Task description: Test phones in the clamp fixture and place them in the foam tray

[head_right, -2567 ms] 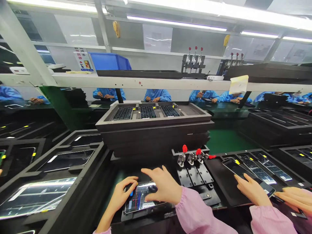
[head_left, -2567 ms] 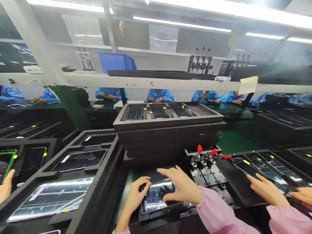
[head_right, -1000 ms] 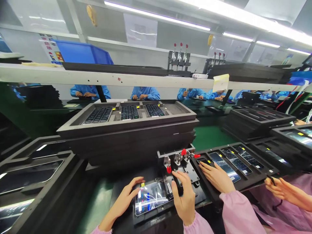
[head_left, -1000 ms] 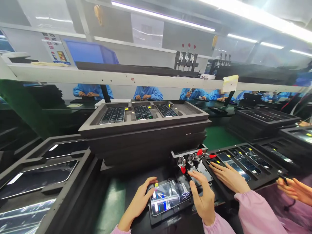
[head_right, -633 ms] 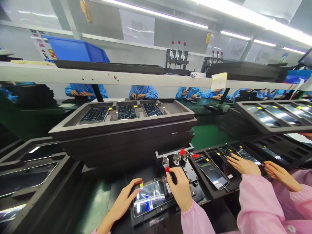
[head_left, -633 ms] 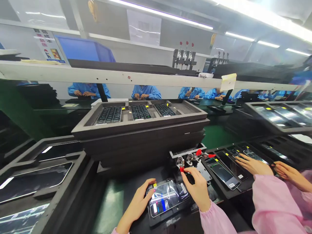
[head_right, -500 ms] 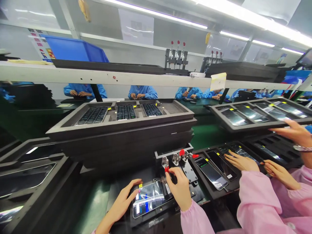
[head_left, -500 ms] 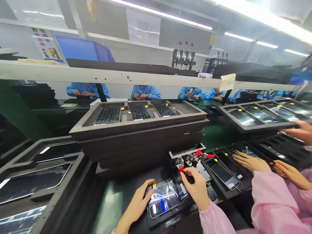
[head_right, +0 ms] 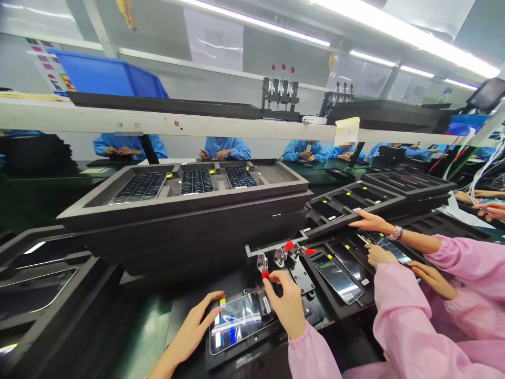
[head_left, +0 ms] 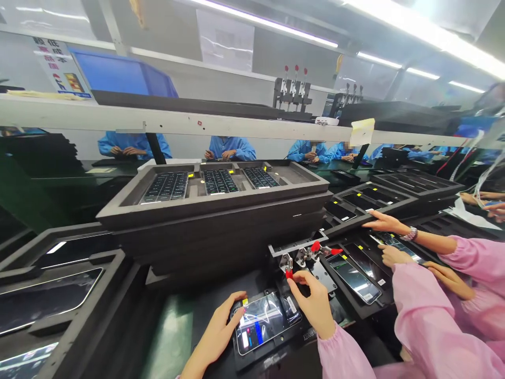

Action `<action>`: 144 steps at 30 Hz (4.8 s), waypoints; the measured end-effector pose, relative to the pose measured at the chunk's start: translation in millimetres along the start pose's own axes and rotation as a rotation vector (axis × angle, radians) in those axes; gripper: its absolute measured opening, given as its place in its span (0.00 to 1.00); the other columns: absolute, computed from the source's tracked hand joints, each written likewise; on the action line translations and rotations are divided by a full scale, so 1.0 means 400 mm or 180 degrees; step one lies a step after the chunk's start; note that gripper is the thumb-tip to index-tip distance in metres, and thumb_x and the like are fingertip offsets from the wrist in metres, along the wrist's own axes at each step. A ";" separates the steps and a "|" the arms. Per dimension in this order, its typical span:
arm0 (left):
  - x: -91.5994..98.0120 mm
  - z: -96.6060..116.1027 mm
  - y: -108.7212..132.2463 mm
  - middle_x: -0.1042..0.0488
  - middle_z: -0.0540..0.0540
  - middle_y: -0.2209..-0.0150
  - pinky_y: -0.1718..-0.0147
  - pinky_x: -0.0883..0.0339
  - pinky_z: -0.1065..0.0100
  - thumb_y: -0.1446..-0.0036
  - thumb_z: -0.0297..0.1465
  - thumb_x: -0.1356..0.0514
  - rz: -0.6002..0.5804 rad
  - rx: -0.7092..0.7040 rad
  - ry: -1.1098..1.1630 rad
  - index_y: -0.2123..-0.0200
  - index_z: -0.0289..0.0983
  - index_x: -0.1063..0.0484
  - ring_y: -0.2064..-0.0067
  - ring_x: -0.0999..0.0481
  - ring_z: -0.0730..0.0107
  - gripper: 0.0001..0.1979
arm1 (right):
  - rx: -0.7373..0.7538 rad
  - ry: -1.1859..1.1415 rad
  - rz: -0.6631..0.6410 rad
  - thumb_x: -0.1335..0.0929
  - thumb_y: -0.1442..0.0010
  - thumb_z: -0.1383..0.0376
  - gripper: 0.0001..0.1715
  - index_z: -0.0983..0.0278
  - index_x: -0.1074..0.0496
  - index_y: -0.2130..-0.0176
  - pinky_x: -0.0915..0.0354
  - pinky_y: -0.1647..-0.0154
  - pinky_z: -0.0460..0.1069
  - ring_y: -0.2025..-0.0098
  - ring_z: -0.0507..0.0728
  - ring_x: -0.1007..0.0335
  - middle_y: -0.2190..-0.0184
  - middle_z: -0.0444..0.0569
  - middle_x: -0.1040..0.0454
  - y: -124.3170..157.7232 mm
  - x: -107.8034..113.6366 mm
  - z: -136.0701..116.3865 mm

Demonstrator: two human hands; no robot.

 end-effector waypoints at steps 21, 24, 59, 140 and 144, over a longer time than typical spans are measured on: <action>-0.002 0.000 0.004 0.31 0.49 0.48 0.44 0.44 0.60 0.40 0.42 0.50 0.0050 -0.0023 0.0017 0.49 0.45 0.35 0.45 0.35 0.60 0.17 | 0.0002 0.0106 -0.0024 0.34 0.42 0.60 0.10 0.63 0.31 0.62 0.32 0.62 0.49 0.65 0.53 0.30 0.67 0.47 0.28 -0.004 0.001 -0.013; -0.002 0.003 0.004 0.31 0.48 0.48 0.44 0.44 0.60 0.40 0.42 0.50 0.0060 -0.0021 0.0029 0.49 0.45 0.35 0.45 0.34 0.61 0.17 | 0.0047 0.0222 -0.0010 0.35 0.42 0.60 0.09 0.63 0.31 0.63 0.34 0.64 0.49 0.67 0.53 0.32 0.70 0.46 0.29 -0.007 0.001 -0.017; 0.001 0.020 0.024 0.31 0.50 0.48 0.45 0.45 0.62 0.39 0.41 0.51 0.0135 -0.0013 0.0009 0.50 0.46 0.34 0.46 0.35 0.62 0.17 | 0.0126 0.0443 -0.0279 0.38 0.41 0.51 0.17 0.61 0.32 0.67 0.36 0.72 0.46 0.74 0.52 0.35 0.76 0.43 0.33 -0.009 -0.013 0.018; -0.093 0.014 0.037 0.56 0.44 0.35 0.41 0.50 0.50 0.57 0.33 0.36 -0.0178 -0.0665 -0.1506 0.37 0.45 0.61 0.37 0.51 0.50 0.48 | -0.0241 0.1149 0.0838 0.50 0.38 0.47 0.28 0.57 0.39 0.79 0.47 0.83 0.46 0.85 0.53 0.44 0.92 0.37 0.52 -0.097 0.451 0.250; -0.093 0.013 0.036 0.53 0.44 0.35 0.41 0.49 0.50 0.58 0.35 0.36 -0.0105 -0.0745 -0.1499 0.37 0.45 0.60 0.37 0.49 0.49 0.48 | -0.0140 0.1234 0.0831 0.50 0.38 0.47 0.29 0.57 0.38 0.79 0.44 0.83 0.46 0.84 0.54 0.41 0.91 0.38 0.51 -0.102 0.437 0.267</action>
Point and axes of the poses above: each hand's wrist, its own y-axis away from the middle knuckle, its own x-axis out of the back of the hand, z = x × y, the point moved 5 cm from there along -y, towards the middle knuckle
